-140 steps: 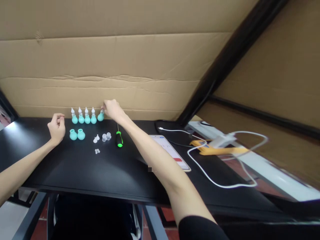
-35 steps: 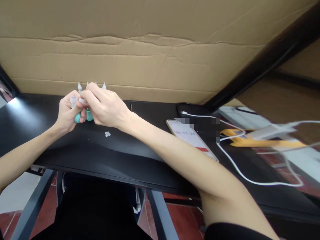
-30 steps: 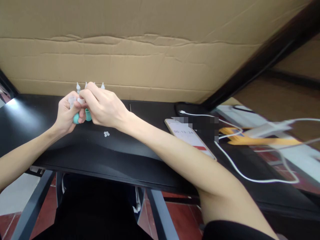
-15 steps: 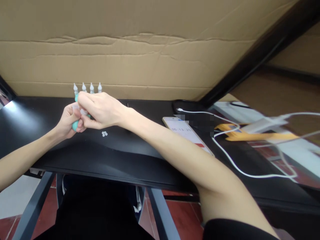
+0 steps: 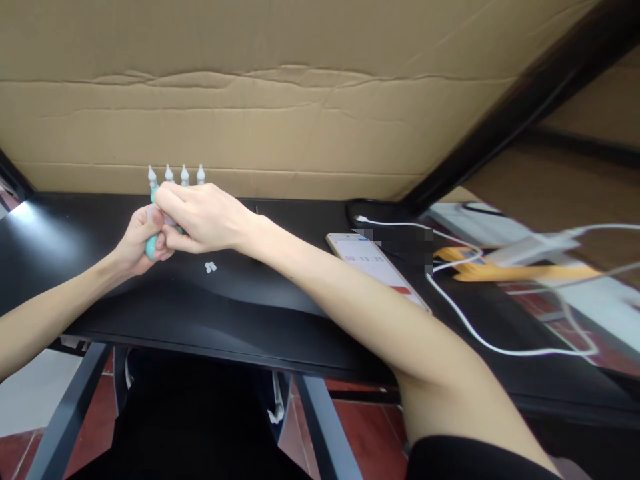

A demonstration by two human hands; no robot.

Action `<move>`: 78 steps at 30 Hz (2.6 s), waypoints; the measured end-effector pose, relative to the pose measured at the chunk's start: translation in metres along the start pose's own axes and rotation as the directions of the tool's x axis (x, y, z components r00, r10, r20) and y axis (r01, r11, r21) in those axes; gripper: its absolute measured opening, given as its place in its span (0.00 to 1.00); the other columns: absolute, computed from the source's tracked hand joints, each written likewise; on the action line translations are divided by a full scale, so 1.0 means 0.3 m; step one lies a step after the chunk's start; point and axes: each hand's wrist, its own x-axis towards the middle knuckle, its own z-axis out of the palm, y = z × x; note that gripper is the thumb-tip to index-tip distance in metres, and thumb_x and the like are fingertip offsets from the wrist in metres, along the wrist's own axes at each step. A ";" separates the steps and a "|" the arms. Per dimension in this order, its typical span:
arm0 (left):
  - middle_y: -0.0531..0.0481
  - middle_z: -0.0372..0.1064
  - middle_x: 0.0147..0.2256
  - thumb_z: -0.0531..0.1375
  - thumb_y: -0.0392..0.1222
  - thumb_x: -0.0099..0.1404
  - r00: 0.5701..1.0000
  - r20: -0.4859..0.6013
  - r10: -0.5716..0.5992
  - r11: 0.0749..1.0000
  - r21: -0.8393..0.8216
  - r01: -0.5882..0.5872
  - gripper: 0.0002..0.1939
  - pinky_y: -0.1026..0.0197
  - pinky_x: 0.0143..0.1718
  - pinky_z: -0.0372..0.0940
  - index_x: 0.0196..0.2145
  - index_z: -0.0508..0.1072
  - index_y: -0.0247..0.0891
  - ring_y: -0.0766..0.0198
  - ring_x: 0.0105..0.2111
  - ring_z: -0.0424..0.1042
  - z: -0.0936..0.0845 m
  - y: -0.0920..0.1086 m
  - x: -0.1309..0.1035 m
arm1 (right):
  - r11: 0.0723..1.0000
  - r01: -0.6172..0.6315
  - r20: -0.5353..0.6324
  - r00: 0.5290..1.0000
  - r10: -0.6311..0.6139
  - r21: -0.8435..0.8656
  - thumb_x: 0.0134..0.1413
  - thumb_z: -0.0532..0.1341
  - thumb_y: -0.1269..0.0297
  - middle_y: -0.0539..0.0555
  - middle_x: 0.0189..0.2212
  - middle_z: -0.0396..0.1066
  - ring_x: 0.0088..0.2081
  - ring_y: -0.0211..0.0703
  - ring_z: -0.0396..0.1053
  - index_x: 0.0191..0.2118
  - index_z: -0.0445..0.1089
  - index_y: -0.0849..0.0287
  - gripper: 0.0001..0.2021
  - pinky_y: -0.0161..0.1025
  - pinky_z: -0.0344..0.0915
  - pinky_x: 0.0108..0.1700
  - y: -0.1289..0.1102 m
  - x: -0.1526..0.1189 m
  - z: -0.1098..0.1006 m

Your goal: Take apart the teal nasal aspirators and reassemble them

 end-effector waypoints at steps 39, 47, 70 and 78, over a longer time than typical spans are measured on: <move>0.59 0.61 0.19 0.71 0.64 0.71 0.964 -0.261 0.056 0.998 0.053 -0.044 0.31 0.70 0.18 0.60 0.27 0.65 0.39 0.75 0.16 0.59 -0.010 -0.007 0.031 | 0.952 -0.248 -0.013 0.968 0.250 -0.181 0.75 0.45 0.79 0.60 0.35 0.75 0.38 0.46 0.72 0.40 0.73 0.65 0.19 0.42 0.64 0.41 -0.083 0.032 -0.023; 0.59 0.62 0.19 0.75 0.66 0.66 0.981 -0.188 0.050 0.998 0.053 -0.040 0.31 0.69 0.18 0.61 0.27 0.67 0.39 0.75 0.15 0.60 -0.018 -0.001 0.030 | 0.972 -0.236 -0.002 0.972 0.236 0.016 0.78 0.56 0.67 0.54 0.32 0.73 0.33 0.39 0.66 0.37 0.77 0.64 0.17 0.40 0.56 0.37 -0.012 0.028 -0.053; 0.59 0.67 0.18 0.78 0.65 0.60 0.995 -0.095 -0.036 0.980 0.192 0.054 0.29 0.68 0.18 0.61 0.36 0.77 0.36 0.73 0.15 0.63 0.020 0.022 0.004 | 0.964 -0.254 0.142 0.954 0.263 -0.080 0.71 0.60 0.70 0.53 0.36 0.81 0.38 0.48 0.77 0.42 0.78 0.51 0.10 0.46 0.70 0.46 -0.031 0.039 -0.350; 0.58 0.69 0.19 0.76 0.62 0.64 0.995 -0.090 -0.042 0.965 0.255 0.064 0.25 0.68 0.20 0.60 0.35 0.76 0.37 0.73 0.16 0.64 0.029 0.017 0.004 | 0.976 -0.215 0.256 0.941 0.219 -0.046 0.74 0.59 0.68 0.53 0.30 0.78 0.28 0.43 0.70 0.43 0.76 0.57 0.08 0.42 0.62 0.36 -0.064 -0.055 -0.323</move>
